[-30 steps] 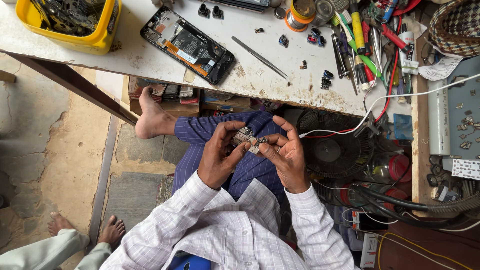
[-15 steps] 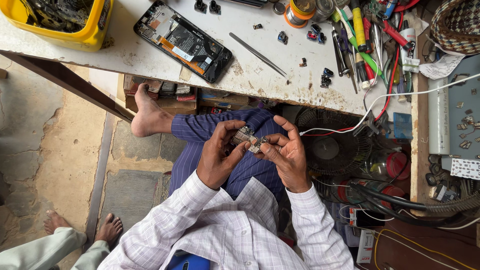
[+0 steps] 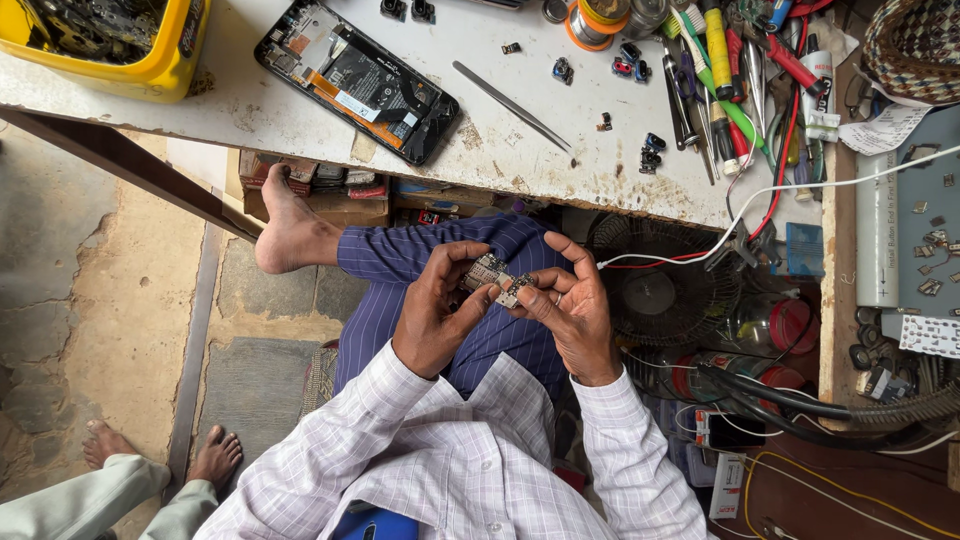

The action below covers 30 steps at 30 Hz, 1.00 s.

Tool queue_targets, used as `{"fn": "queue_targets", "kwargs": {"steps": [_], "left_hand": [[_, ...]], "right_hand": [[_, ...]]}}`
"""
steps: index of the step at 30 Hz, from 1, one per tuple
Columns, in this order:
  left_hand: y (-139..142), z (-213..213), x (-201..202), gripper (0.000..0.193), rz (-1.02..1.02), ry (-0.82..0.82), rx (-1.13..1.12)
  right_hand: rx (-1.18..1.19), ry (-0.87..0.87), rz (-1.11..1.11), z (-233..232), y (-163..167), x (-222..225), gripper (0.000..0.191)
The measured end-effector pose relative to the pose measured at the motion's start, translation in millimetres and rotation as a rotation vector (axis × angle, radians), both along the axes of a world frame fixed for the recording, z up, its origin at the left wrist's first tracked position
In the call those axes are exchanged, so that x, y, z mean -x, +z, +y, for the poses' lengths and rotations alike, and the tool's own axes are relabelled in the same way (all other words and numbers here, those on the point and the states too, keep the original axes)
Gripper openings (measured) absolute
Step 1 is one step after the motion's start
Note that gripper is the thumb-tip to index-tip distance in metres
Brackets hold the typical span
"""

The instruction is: The person uses tweezers to handle small electronic components and a disassembled mobile phone. They pick up a small component, place it on the phone's motherboard, and adjust it with the tweezers while seated at a cluttered workbench.

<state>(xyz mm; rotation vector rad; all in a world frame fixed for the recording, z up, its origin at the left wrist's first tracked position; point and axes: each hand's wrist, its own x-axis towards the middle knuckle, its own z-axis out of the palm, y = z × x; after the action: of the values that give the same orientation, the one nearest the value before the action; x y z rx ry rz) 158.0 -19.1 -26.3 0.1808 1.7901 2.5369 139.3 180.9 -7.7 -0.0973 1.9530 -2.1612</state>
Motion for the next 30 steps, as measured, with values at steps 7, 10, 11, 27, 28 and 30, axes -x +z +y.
{"fn": "queue_targets", "kwargs": {"steps": [7,10,11,27,28,30], "left_hand": [[9.7,0.4,-1.0,0.041,0.058,0.073,0.194],[11.5,0.0,-1.2,0.041,0.023,0.074,0.23],[11.7,0.2,-1.5,0.041,0.038,0.079,0.228],[9.5,-0.1,-5.1,0.04,0.104,0.09,0.249],[9.9,-0.2,-5.1,0.04,0.106,0.089,0.259],[10.5,-0.5,-5.1,0.04,0.111,0.086,0.278]], "right_hand": [[-0.043,-0.011,0.036,-2.1,0.4,-0.8,0.072],[-0.045,-0.01,0.067,-3.9,0.6,-2.0,0.072],[-0.047,-0.01,0.078,-4.3,0.7,-2.3,0.072],[-0.031,-0.015,0.038,-6.6,1.1,-4.4,0.073],[-0.039,-0.018,0.04,-6.7,1.1,-4.1,0.073],[-0.05,-0.024,0.037,-6.7,0.9,-3.6,0.074]]}}
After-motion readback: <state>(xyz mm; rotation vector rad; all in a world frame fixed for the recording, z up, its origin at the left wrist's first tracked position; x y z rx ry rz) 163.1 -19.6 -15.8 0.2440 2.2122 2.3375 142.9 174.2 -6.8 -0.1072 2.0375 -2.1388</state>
